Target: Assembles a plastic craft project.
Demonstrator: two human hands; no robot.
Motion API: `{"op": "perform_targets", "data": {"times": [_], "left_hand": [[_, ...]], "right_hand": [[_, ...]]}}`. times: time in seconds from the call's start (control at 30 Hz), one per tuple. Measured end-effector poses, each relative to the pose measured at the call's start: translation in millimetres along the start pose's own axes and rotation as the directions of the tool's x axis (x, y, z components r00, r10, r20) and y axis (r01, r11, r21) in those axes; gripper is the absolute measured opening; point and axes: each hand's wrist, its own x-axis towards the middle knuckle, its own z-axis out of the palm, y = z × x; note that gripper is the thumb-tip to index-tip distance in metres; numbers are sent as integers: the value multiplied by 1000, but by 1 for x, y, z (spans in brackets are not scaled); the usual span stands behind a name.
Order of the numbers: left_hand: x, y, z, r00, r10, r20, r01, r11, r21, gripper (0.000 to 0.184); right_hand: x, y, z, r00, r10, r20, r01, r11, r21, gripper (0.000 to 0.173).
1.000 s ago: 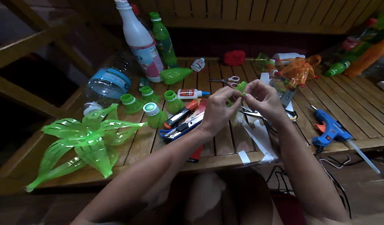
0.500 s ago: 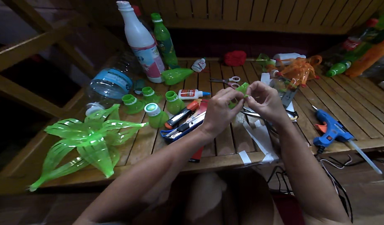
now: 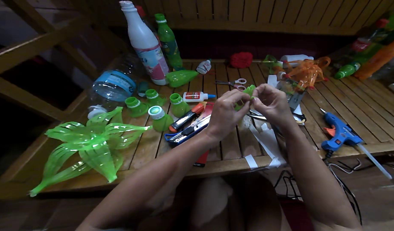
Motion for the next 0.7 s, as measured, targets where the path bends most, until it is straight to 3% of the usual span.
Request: {"op": "perform_targets", "data": {"times": [0.17, 0.3, 0.7], "left_hand": [[0, -1, -2, 1000, -14, -5, 14, 1000, 0, 11], [0, -1, -3, 999, -38, 0, 38, 999, -1, 11], [1, -1, -4, 999, 4, 53, -6, 999, 42, 11]], "right_hand": [[0, -3, -5, 998, 27, 49, -28, 999, 30, 10], [-1, -1, -7, 998, 22, 63, -19, 999, -46, 17], [0, 1, -8, 998, -26, 51, 31, 994, -103, 12]]}}
